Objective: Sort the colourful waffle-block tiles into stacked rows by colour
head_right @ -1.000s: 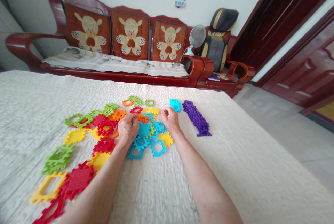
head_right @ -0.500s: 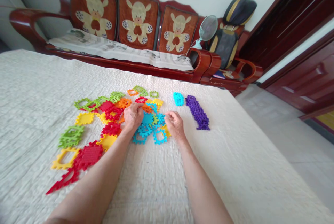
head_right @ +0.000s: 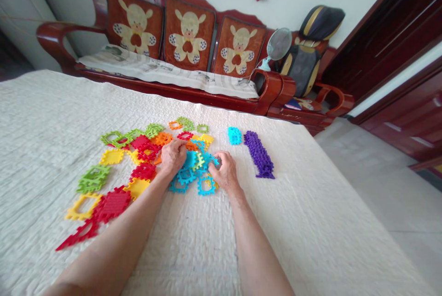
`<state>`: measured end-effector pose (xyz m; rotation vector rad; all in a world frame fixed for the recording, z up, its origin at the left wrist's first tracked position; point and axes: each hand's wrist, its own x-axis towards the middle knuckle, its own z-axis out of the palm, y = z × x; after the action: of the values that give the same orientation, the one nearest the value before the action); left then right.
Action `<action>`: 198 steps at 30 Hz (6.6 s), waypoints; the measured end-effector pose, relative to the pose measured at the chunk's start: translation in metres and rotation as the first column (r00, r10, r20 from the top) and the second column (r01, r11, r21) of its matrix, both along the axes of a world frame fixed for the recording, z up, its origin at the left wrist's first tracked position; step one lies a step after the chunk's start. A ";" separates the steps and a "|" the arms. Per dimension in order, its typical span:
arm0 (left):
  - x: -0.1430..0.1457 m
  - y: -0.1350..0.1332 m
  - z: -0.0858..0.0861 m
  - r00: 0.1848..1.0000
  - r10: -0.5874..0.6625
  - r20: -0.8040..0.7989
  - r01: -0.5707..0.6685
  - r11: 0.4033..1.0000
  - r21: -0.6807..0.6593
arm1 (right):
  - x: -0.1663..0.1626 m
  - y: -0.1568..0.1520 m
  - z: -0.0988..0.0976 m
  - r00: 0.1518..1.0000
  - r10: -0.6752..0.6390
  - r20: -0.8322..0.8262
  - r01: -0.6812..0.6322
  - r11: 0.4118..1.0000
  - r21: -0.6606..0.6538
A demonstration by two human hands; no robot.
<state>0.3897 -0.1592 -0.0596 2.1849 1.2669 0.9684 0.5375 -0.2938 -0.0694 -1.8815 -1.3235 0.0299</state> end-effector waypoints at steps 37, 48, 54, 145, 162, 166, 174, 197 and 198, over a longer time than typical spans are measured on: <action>0.002 0.007 -0.012 1.000 0.004 0.002 -0.004 0.997 0.073 | 0.019 0.005 -0.010 0.989 -0.146 -0.011 0.144 0.948 0.286; 0.002 0.009 -0.013 1.000 0.007 -0.019 -0.006 0.998 0.069 | 0.023 -0.006 -0.004 0.997 -0.025 0.078 0.025 1.000 0.000; 0.002 0.009 -0.011 1.000 0.011 -0.025 -0.009 0.997 0.075 | 0.021 -0.007 -0.001 0.987 -0.081 0.140 0.089 0.995 -0.053; 0.002 0.007 -0.011 1.000 0.010 -0.018 -0.009 0.997 0.072 | 0.031 0.022 0.021 0.995 0.050 -0.084 -0.059 0.992 -0.112; 0.002 0.005 -0.008 1.000 0.007 -0.008 -0.006 0.998 0.061 | 0.047 0.018 0.008 0.992 0.118 0.043 -0.121 0.990 0.078; 0.001 0.006 -0.009 1.000 0.008 -0.009 -0.007 0.998 0.062 | 0.037 0.017 0.012 0.987 0.030 0.158 -0.023 0.999 -0.046; 0.001 0.005 -0.010 1.000 0.021 -0.017 -0.020 0.998 0.059 | 0.023 0.018 0.011 0.964 -0.002 0.265 0.063 0.973 -0.220; 0.001 0.007 -0.012 1.000 -0.004 -0.020 0.005 0.999 0.052 | 0.079 0.047 -0.016 0.837 -0.509 0.203 0.449 0.849 0.279; 0.001 0.007 -0.011 1.000 -0.005 -0.025 0.007 0.999 0.050 | 0.079 0.047 -0.018 0.836 -0.510 0.202 0.453 0.849 0.272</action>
<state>0.3909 -0.1520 -0.0708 2.2438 1.2592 0.9841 0.6169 -0.2468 -0.0869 -2.0270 -0.9293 -0.6289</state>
